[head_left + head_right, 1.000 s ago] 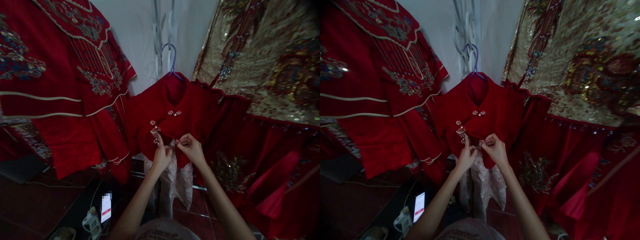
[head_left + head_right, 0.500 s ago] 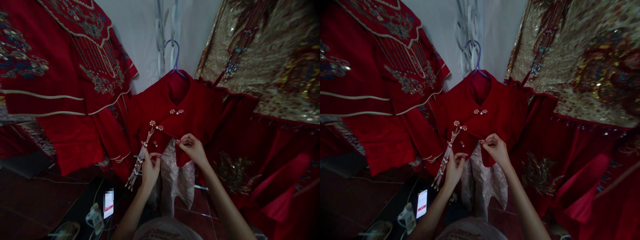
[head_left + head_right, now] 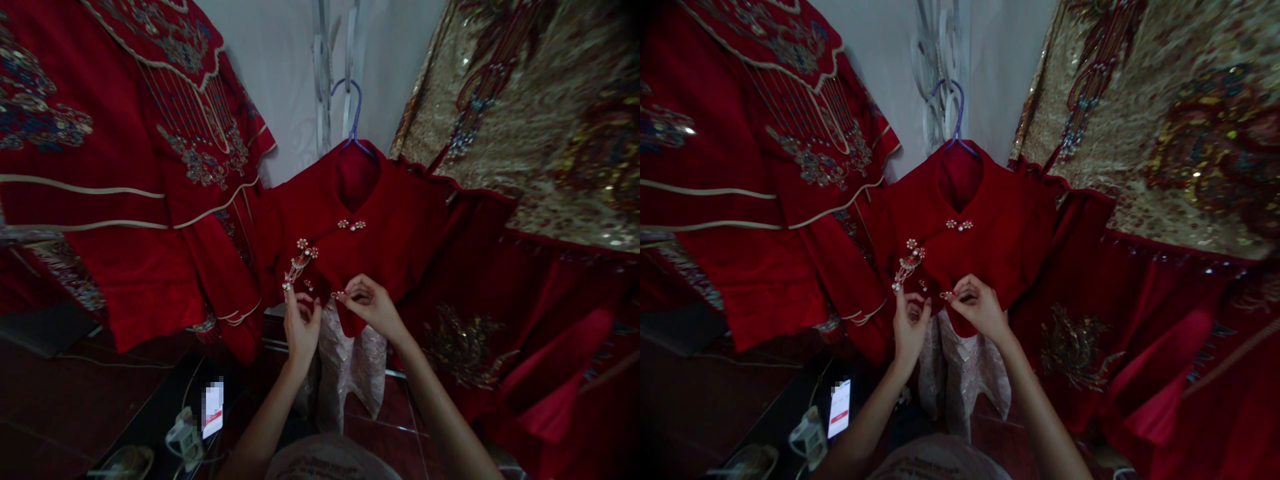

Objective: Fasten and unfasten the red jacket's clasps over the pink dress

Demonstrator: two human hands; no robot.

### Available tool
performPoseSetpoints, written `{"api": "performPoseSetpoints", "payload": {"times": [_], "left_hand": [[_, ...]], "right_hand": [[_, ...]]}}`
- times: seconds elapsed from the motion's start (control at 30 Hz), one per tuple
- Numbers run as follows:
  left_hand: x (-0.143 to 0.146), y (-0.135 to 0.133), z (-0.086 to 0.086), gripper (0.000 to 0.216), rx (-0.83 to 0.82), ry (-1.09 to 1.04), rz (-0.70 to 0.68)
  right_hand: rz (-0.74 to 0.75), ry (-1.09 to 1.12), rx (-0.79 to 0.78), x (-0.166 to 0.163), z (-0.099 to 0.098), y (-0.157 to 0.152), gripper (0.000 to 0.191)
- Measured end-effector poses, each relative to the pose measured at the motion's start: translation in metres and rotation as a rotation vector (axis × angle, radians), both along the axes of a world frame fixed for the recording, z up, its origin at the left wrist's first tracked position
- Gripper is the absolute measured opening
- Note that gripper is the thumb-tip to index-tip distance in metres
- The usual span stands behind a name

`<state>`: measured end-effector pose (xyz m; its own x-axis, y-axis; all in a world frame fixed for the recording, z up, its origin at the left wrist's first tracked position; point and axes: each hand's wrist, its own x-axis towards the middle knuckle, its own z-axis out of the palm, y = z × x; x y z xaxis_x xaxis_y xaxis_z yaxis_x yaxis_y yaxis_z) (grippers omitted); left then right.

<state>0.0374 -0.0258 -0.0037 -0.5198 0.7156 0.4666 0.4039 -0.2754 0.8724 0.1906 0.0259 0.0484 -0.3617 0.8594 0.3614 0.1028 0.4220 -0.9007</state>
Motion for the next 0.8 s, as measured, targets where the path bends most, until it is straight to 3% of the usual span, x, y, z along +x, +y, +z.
{"api": "performPoseSetpoints", "payload": {"times": [0.17,0.4,0.57,0.8], "left_hand": [[0.003,-0.011,-0.007,0.07,-0.005,0.009,-0.049],[-0.025,0.013,-0.005,0.072,-0.036,0.043,-0.003],[-0.022,0.024,0.0,0.074,-0.072,0.099,0.001],[-0.018,0.023,0.005,0.056,-0.022,0.038,0.02]], "right_hand": [[-0.011,0.008,-0.022,-0.002,-0.002,0.002,0.025],[-0.027,0.008,-0.001,-0.007,-0.004,0.002,0.024],[-0.019,0.005,-0.003,-0.012,-0.005,0.001,0.027],[-0.066,-0.035,0.036,-0.019,-0.007,0.0,0.023]]}}
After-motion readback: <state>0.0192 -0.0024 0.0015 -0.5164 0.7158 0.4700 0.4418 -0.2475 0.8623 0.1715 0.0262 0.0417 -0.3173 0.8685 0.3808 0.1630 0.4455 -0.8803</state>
